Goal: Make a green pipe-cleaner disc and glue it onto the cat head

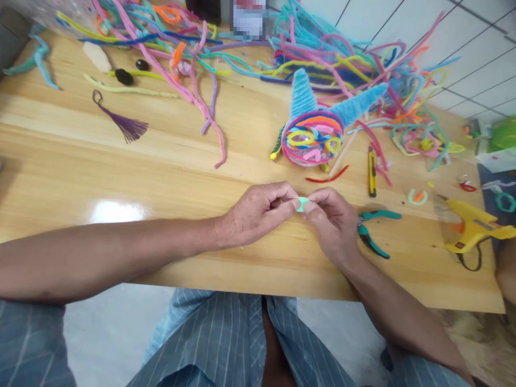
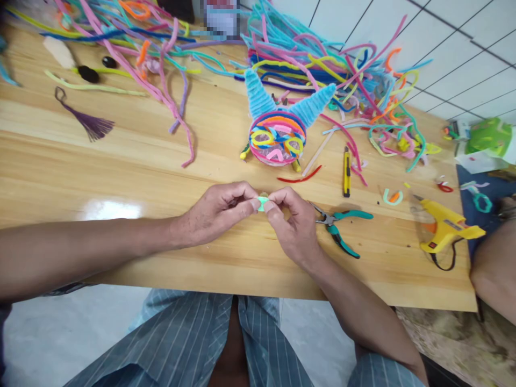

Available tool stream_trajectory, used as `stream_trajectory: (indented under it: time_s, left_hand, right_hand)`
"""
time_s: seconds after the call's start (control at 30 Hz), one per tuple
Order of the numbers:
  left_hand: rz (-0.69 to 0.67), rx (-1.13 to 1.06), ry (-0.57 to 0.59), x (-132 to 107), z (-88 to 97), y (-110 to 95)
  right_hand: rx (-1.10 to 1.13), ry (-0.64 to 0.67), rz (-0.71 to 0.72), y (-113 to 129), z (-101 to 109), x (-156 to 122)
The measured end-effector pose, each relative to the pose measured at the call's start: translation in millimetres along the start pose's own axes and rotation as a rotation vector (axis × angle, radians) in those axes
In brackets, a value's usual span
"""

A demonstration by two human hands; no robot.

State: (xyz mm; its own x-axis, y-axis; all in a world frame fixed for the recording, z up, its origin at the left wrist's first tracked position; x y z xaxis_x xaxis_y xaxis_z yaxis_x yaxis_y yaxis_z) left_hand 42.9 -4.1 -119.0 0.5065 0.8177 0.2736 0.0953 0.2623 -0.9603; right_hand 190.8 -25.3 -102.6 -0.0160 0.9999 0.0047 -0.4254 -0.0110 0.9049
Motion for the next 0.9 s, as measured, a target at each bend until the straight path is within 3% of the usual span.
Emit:
stream_trajectory:
  time_s: [0.27, 0.9]
  left_hand:
    - [0.01, 0.007, 0.019, -1, -1.7, 4]
    - [0.015, 0.005, -0.002, -1, 0.2, 2]
  right_hand:
    - [-0.047, -0.038, 0.045, 4, 3, 0]
    - [-0.005, -0.022, -0.059, -6, 2, 2]
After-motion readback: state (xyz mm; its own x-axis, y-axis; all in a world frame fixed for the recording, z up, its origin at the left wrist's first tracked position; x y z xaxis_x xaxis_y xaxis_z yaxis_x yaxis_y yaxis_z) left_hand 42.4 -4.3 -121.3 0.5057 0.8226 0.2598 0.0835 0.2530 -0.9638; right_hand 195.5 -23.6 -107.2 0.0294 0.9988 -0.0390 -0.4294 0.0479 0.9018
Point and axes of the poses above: each hand's wrist, its own x-axis towards the middle knuckle, its own z-axis out of the back of the hand, y = z × x, the point moved 9 cm from there along x, towards the middle knuckle, and after that the axes turned 9 degrees about -z, right-handed, at the moved point
